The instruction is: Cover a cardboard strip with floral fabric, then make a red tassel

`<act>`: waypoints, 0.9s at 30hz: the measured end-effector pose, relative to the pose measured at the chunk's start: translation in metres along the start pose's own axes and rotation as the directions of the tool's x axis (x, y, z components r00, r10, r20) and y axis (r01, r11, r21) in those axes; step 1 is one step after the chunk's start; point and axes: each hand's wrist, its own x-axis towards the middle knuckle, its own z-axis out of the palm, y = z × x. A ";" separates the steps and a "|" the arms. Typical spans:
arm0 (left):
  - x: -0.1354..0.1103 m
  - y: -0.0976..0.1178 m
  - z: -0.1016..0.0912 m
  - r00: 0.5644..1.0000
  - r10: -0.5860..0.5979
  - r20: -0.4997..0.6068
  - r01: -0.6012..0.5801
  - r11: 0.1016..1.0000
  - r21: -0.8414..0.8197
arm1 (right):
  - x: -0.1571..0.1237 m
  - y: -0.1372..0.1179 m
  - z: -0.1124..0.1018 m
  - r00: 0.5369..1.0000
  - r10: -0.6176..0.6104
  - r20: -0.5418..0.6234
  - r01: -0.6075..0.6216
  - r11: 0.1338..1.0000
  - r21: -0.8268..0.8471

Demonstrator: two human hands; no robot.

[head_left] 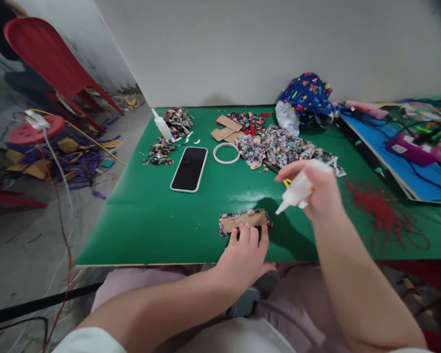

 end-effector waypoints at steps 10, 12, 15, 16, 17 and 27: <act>0.001 0.001 -0.001 0.999 -0.019 0.033 0.020 0.999 -0.037 | 0.001 0.024 0.022 0.971 0.233 -0.045 -0.205 0.918 0.341; 0.001 0.001 -0.002 0.999 -0.026 0.028 0.027 0.999 -0.034 | 0.002 0.027 0.021 0.962 0.273 0.015 -0.250 0.856 0.452; 0.001 0.001 -0.002 1.000 -0.027 0.005 0.027 0.999 -0.028 | 0.002 0.032 0.020 0.944 0.306 0.126 -0.325 0.785 0.528; 0.001 0.001 -0.002 1.000 -0.025 -0.001 0.025 0.999 -0.028 | 0.002 0.033 0.020 0.936 0.315 0.157 -0.348 0.765 0.542; 0.001 0.001 -0.003 1.000 -0.024 -0.003 0.024 0.999 -0.030 | 0.001 0.032 0.020 0.928 0.324 0.185 -0.371 0.745 0.555; 0.001 0.001 -0.002 0.999 -0.024 -0.021 0.024 1.000 -0.016 | -0.002 0.026 0.016 0.912 0.326 0.248 -0.409 0.738 0.537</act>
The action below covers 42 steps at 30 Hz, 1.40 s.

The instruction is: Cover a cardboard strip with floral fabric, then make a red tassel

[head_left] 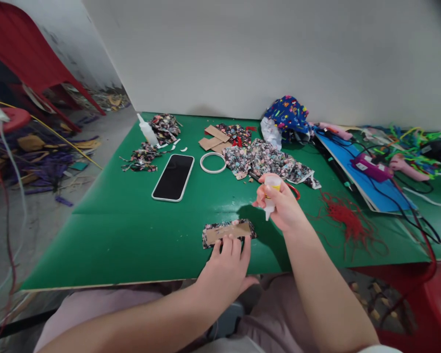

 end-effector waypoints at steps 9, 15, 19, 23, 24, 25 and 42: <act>0.000 0.000 0.001 1.000 -0.003 0.006 0.003 1.000 0.010 | 0.001 0.000 -0.002 0.999 0.036 0.014 -0.038 0.986 0.160; -0.002 0.000 0.005 1.000 -0.001 -0.014 0.001 1.000 0.010 | -0.001 0.001 -0.007 0.994 -0.079 -0.072 0.066 0.984 -0.164; -0.002 0.000 0.008 0.999 0.006 -0.037 -0.005 1.000 0.017 | 0.000 -0.002 -0.011 0.981 -0.159 -0.111 0.139 0.976 -0.169; -0.001 0.000 0.007 0.999 0.001 -0.040 0.000 1.000 0.027 | 0.002 -0.005 -0.015 0.960 -0.232 -0.155 0.220 0.971 -0.092; -0.001 -0.001 0.007 0.999 0.005 -0.043 -0.004 1.000 0.027 | 0.003 -0.006 -0.017 0.959 -0.235 -0.160 0.231 0.972 -0.046; -0.001 -0.001 0.006 0.999 0.007 -0.044 -0.006 1.000 0.027 | 0.003 -0.007 -0.018 0.959 -0.228 -0.168 0.230 0.973 -0.004; -0.001 -0.001 0.003 0.997 0.002 -0.072 0.001 0.999 0.042 | 0.006 -0.004 -0.023 0.961 -0.186 -0.205 0.230 0.950 0.212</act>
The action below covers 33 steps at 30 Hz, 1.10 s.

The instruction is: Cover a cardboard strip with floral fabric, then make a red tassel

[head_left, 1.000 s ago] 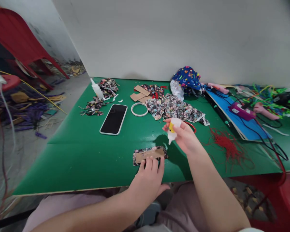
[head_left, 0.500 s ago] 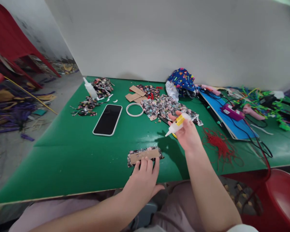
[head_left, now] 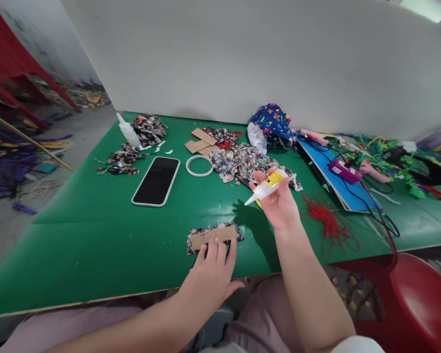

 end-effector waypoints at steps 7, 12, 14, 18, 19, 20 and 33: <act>0.000 0.000 0.002 1.000 -0.003 -0.005 0.003 1.000 -0.004 | 0.000 -0.006 0.004 0.991 0.130 -0.020 -0.120 0.955 0.273; -0.001 0.001 0.001 1.000 -0.012 0.018 0.012 1.000 -0.006 | -0.001 -0.006 0.003 0.993 0.112 -0.038 -0.098 0.960 0.262; -0.001 0.001 0.001 0.999 -0.015 0.030 0.016 1.000 -0.010 | -0.001 -0.005 0.004 0.997 0.077 -0.025 -0.069 0.972 0.224; 0.000 0.001 0.000 1.000 -0.017 0.026 0.017 1.000 -0.005 | -0.002 -0.006 0.007 0.999 0.035 -0.007 -0.034 0.992 0.124; 0.000 0.001 -0.001 1.000 -0.018 0.022 0.018 1.000 -0.004 | -0.002 -0.007 0.008 1.000 0.026 -0.004 -0.026 0.995 0.098; 0.001 0.001 -0.001 1.000 -0.018 0.020 0.018 1.000 -0.004 | -0.002 -0.008 0.009 1.000 0.016 -0.002 -0.016 0.997 0.073; 0.000 0.000 -0.001 0.999 -0.016 0.032 0.017 1.000 -0.020 | -0.007 -0.007 0.013 0.995 0.060 0.082 -0.066 0.996 0.067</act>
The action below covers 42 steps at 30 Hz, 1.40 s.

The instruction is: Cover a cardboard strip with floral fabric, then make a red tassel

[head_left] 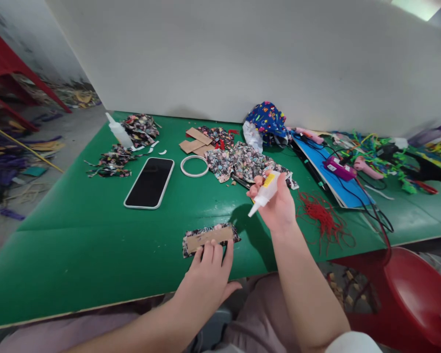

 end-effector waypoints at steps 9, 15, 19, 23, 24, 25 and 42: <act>0.001 0.000 0.000 1.000 0.004 0.012 -0.004 1.000 0.005 | 0.002 0.004 -0.003 0.997 -0.061 -0.056 0.052 0.987 -0.150; 0.000 0.000 0.002 1.000 0.008 0.000 -0.008 1.000 0.011 | 0.003 0.004 -0.002 0.996 0.000 -0.091 -0.012 0.992 -0.125; -0.001 0.000 0.001 1.000 0.018 -0.003 -0.018 1.000 0.017 | 0.001 0.003 -0.001 0.998 0.008 -0.068 -0.015 0.994 -0.106; 0.000 0.000 0.001 1.000 0.017 0.010 -0.017 1.000 0.023 | 0.001 0.004 -0.004 0.998 0.005 -0.066 -0.013 0.993 -0.119; 0.000 0.000 0.001 1.000 0.016 0.015 -0.017 1.000 0.023 | 0.001 0.004 -0.005 0.998 0.001 -0.068 -0.009 0.992 -0.122; -0.001 0.000 0.001 1.000 0.017 0.021 -0.017 1.000 0.022 | 0.002 0.004 -0.005 0.998 -0.002 -0.069 -0.007 0.992 -0.126; 0.000 -0.002 0.002 0.998 0.060 0.031 -0.061 0.997 0.038 | 0.002 0.000 -0.007 0.998 0.048 0.034 -0.039 0.974 -0.224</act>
